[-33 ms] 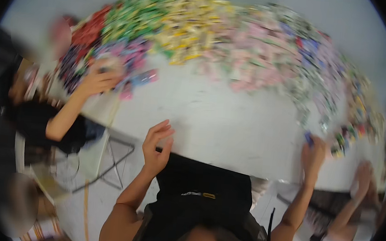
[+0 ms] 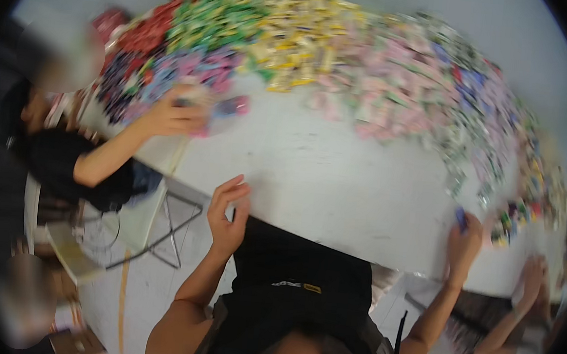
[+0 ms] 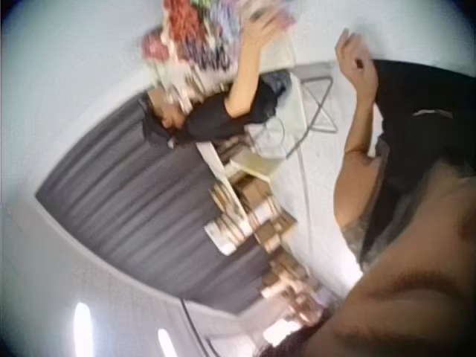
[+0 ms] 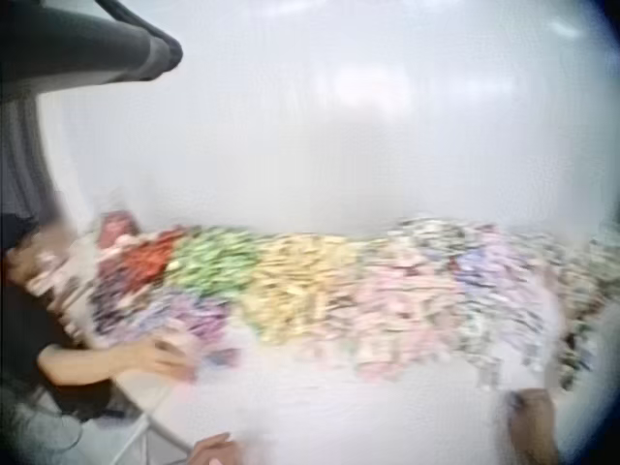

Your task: The person sorts small wrapped candies by color on a white table and places them into a small round container. They repeatedly pick up candies from the table and put them into the container, while two other people perform similar sorting tasks nearby.

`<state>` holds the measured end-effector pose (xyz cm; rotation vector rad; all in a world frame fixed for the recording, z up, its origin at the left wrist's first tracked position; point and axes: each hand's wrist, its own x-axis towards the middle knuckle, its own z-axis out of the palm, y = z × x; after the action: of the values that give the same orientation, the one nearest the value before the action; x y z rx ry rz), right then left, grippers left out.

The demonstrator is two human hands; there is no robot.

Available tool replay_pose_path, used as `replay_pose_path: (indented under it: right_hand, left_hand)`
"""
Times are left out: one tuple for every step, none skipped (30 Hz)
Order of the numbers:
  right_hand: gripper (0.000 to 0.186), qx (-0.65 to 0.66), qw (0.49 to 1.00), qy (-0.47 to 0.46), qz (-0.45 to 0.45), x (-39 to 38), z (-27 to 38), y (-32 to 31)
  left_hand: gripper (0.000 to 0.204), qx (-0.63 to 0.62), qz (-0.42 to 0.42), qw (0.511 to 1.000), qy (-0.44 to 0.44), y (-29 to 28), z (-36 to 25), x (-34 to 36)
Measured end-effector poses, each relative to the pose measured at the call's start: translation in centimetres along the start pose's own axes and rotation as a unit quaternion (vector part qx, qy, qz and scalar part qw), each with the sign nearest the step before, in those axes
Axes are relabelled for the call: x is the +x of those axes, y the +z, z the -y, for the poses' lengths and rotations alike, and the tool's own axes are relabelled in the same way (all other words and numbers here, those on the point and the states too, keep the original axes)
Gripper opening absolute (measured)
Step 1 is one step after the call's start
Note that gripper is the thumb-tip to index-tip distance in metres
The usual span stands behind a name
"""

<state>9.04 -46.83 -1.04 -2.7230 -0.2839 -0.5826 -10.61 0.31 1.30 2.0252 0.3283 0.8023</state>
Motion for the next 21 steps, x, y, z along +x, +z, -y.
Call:
replay_pose_path:
  right_hand:
    - [0.039,0.035,0.998,0.046,-0.005,-0.2,0.8,-0.1]
    - [0.039,0.068,0.993,0.085,0.052,0.0,1.3,-0.7]
    - [0.037,0.107,0.984,0.109,0.094,0.4,2.5,-1.3]
    - [0.035,0.207,0.967,0.101,0.112,0.8,3.1,-1.0]
    - [0.033,0.302,0.940,0.097,0.128,1.1,3.5,-0.8]
    - [0.032,0.393,0.903,0.096,0.142,1.2,3.8,-0.5]
    - [0.027,0.498,0.845,0.105,0.164,1.3,3.6,0.3]
    - [0.026,0.562,0.798,0.141,0.165,1.3,4.6,0.9]
    - [0.024,0.621,0.746,0.177,0.163,1.2,6.1,1.7]
    - [0.023,0.676,0.688,0.209,0.160,1.6,8.1,2.1]
    - [0.022,0.712,0.646,0.202,0.184,1.7,10.7,2.0]
    - [0.022,0.745,0.604,0.195,0.206,1.9,13.1,1.7]
    - [0.023,0.740,0.596,0.218,0.224,1.5,13.8,2.1]
    - [0.024,0.711,0.630,0.218,0.224,0.9,14.9,2.3]
    - [0.023,0.693,0.646,0.189,0.256,0.6,16.1,1.8]
    - [0.021,0.677,0.658,0.158,0.289,0.4,17.4,1.4]
    - [0.019,0.651,0.674,0.130,0.325,0.2,18.0,1.3]
    - [0.017,0.623,0.685,0.101,0.363,0.1,18.7,1.3]
    - [0.018,0.650,0.674,0.059,0.346,-0.2,20.7,1.5]
    - [0.019,0.657,0.663,0.027,0.358,-0.3,22.4,1.8]
    - [0.019,0.647,0.656,-0.001,0.389,-0.5,23.7,1.8]
  left_hand:
    - [0.019,0.044,-0.075,0.996,-0.002,-1.5,1.6,-0.9]
    - [0.018,0.050,-0.140,0.989,-0.004,-2.8,3.1,-1.5]
    - [0.017,0.034,-0.181,0.983,-0.004,-4.1,3.4,-1.1]
    - [0.017,0.014,-0.220,0.975,-0.001,-5.0,3.8,-0.6]
    - [0.017,-0.003,-0.205,0.979,-0.016,-5.7,4.1,-0.4]
    - [0.018,-0.021,-0.187,0.982,-0.028,-6.3,4.4,-0.2]
    - [0.018,-0.042,-0.165,0.985,-0.038,-6.7,4.5,0.1]
    - [0.018,0.007,-0.127,0.992,-0.010,-6.5,4.1,0.7]
    - [0.019,0.055,-0.087,0.995,0.018,-6.2,3.5,1.2]
    - [0.019,0.102,-0.049,0.992,0.048,-5.9,3.3,1.6]
    - [0.026,0.130,-0.048,0.988,0.065,-6.1,3.7,1.9]
    - [0.035,0.152,-0.040,0.985,0.066,-6.3,3.6,2.6]
    - [0.043,0.167,-0.031,0.983,0.065,-6.2,3.4,3.7]
    - [0.052,0.184,-0.023,0.981,0.061,-6.0,3.5,4.6]
    - [0.065,0.161,0.023,0.984,0.079,-6.1,4.5,6.3]
    - [0.079,0.142,0.068,0.983,0.098,-6.7,5.7,8.5]
    - [0.087,0.058,0.176,0.981,0.059,-7.6,6.5,10.8]
    - [0.095,-0.024,0.280,0.959,0.016,-8.8,6.9,13.1]
    - [0.104,-0.101,0.382,0.918,-0.026,-9.4,7.2,15.2]
    - [0.106,-0.113,0.430,0.895,-0.026,-9.5,8.3,17.0]
    - [0.109,-0.130,0.478,0.868,-0.023,-9.0,9.7,18.6]
